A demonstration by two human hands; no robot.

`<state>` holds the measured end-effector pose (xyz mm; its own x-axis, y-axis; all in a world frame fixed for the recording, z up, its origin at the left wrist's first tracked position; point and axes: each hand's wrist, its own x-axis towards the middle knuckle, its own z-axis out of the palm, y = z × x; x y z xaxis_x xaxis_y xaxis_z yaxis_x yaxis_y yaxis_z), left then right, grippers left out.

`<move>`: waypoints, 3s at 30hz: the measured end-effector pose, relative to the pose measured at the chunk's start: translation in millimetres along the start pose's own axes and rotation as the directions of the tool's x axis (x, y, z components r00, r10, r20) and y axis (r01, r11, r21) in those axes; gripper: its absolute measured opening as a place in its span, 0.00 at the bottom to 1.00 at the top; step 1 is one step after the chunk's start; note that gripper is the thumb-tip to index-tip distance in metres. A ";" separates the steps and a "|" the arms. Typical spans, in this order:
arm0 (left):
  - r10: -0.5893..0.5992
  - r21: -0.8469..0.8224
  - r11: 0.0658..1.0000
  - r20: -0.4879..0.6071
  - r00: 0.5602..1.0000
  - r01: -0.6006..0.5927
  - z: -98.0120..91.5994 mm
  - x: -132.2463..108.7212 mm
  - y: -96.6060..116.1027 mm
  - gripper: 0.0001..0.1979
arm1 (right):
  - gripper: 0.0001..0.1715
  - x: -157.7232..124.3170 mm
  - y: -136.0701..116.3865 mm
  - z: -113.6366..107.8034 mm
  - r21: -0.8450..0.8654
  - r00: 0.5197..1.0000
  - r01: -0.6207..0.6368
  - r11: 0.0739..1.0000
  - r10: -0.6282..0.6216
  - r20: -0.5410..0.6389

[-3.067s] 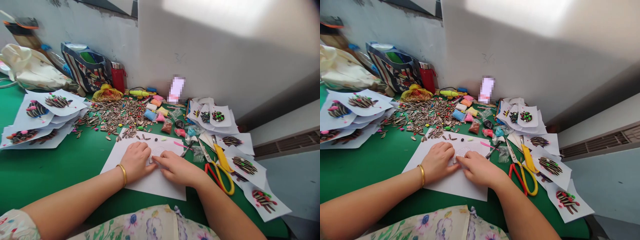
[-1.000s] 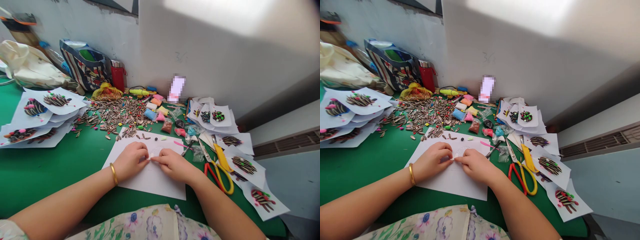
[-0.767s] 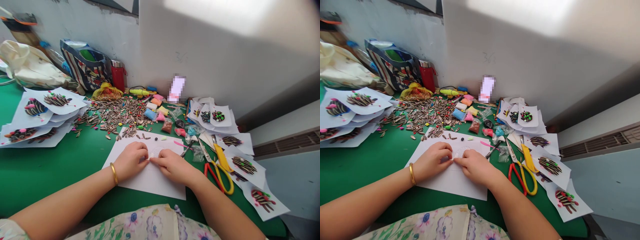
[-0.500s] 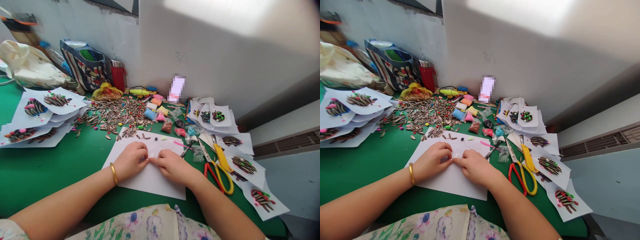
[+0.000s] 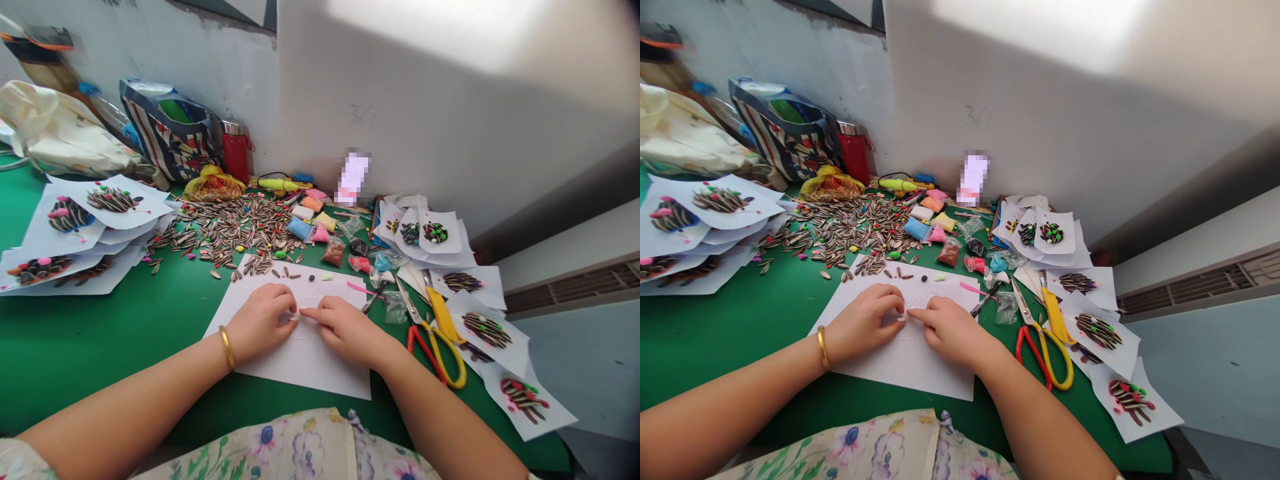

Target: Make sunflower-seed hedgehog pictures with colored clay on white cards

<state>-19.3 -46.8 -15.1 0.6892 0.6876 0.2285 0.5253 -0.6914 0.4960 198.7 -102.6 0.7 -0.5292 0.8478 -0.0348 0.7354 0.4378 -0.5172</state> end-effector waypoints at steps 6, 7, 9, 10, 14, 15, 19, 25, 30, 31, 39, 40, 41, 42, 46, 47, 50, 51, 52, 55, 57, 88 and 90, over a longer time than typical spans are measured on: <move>-0.010 0.042 0.999 0.003 1.000 0.010 2.2 0.1 2.5 0.03 | 0.29 0.7 1.1 -1.2 0.041 1.000 -0.005 0.999 0.005 0.004; -0.004 0.045 0.999 -0.004 1.000 0.004 3.2 0.3 2.0 0.03 | 0.29 0.9 0.9 -1.1 0.036 1.000 -0.003 0.999 0.003 0.007; 0.011 0.043 0.999 -0.016 1.000 -0.010 5.3 0.6 0.5 0.05 | 0.29 1.0 0.7 -0.6 0.024 1.000 0.003 1.000 -0.004 0.009; 0.017 0.039 0.999 -0.021 1.000 -0.016 6.1 0.8 -0.2 0.05 | 0.29 0.9 0.8 -0.4 0.018 1.000 0.007 1.000 -0.007 0.008; 0.026 0.004 1.000 -0.035 0.999 -0.025 6.7 0.6 -2.3 0.06 | 0.29 0.3 1.7 0.3 0.001 1.000 0.016 1.000 -0.016 0.000; 0.025 -0.006 1.000 -0.040 0.999 -0.025 6.2 0.4 -2.7 0.06 | 0.28 0.1 1.9 0.2 0.000 1.000 0.018 1.000 -0.018 -0.003; 0.031 -0.043 0.999 -0.033 0.999 -0.032 3.0 -0.2 -4.3 0.05 | 0.30 -0.1 2.0 -0.6 0.009 1.000 0.024 1.000 -0.024 -0.005; 0.014 -0.058 0.998 -0.001 1.000 -0.014 0.3 0.6 -5.8 0.05 | 0.30 0.0 -0.5 1.4 -0.040 0.999 0.032 0.999 -0.033 -0.013; 0.035 -0.026 0.999 0.006 0.999 -0.035 3.7 -0.6 -7.0 0.05 | 0.28 0.1 -3.0 3.1 -0.097 0.999 0.035 0.995 -0.035 -0.001; 0.037 -0.023 0.999 0.005 0.999 -0.037 4.3 -0.9 -7.1 0.05 | 0.28 0.2 -2.7 3.0 -0.093 0.999 0.037 0.995 -0.037 -0.001; 0.025 -0.062 0.998 -0.009 1.000 -0.025 1.6 -0.5 -5.4 0.05 | 0.30 0.8 2.0 0.4 0.033 0.999 -0.002 0.999 0.004 -0.043; 0.021 -0.065 0.998 -0.008 1.000 -0.021 1.2 -0.3 -4.8 0.05 | 0.30 1.0 1.9 0.2 0.032 0.999 -0.003 0.999 0.004 -0.043; 0.017 -0.064 0.998 -0.006 1.000 -0.017 0.9 -0.1 -4.2 0.05 | 0.30 1.1 1.7 0.1 0.029 0.999 -0.001 1.000 0.003 -0.038; 0.014 -0.058 0.998 -0.006 1.000 -0.014 0.8 0.0 -3.5 0.05 | 0.30 1.1 1.5 -0.1 0.025 0.999 0.002 1.000 -0.001 -0.032; 0.001 -0.011 1.000 -0.011 1.000 -0.001 3.1 0.3 -1.0 0.04 | 0.30 1.1 0.3 -0.3 0.014 1.000 0.014 1.000 -0.014 -0.008; -0.003 0.000 1.000 -0.013 1.000 0.003 4.1 0.4 -0.7 0.04 | 0.31 1.1 0.0 -0.2 0.011 1.000 0.017 1.000 -0.017 -0.007; -0.007 0.015 1.000 -0.015 1.000 0.008 6.9 0.3 -0.6 0.05 | 0.31 1.3 -0.8 0.8 -0.009 1.000 0.022 1.000 -0.023 -0.008; -0.007 0.014 1.000 -0.015 1.000 0.007 7.6 0.2 -0.8 0.05 | 0.31 1.4 -1.1 1.2 -0.019 1.000 0.024 1.000 -0.024 -0.007; -0.007 0.011 1.000 -0.017 1.000 0.008 7.9 0.2 -1.3 0.05 | 0.31 1.5 -1.5 1.7 -0.029 1.000 0.025 0.999 -0.025 -0.007; -0.005 -0.017 1.000 -0.018 1.000 0.005 6.6 0.3 -3.9 0.06 | 0.30 1.4 -2.7 2.8 -0.063 0.999 0.032 0.997 -0.032 -0.003; 0.006 -0.045 0.999 -0.002 1.000 -0.006 3.2 1.0 -6.7 0.06 | 0.28 1.1 -3.0 3.1 -0.084 0.999 0.034 0.996 -0.034 0.001; -0.233 -0.440 0.884 -0.122 0.965 0.158 -3.3 4.0 -15.6 0.12 | 0.23 -9.0 39.9 -31.4 -0.215 0.846 -0.376 0.901 0.239 -0.477; -0.227 -0.464 0.874 -0.131 0.965 0.143 -3.1 5.4 -15.2 0.12 | 0.28 -15.8 55.1 -41.4 -0.252 0.754 -0.574 0.779 0.384 -0.533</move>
<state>-25.1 -31.9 -18.9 0.4804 0.8496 0.2175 0.3264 -0.4034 0.8548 265.1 -79.5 8.2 0.1086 0.9669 0.2308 0.9834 -0.0705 -0.1673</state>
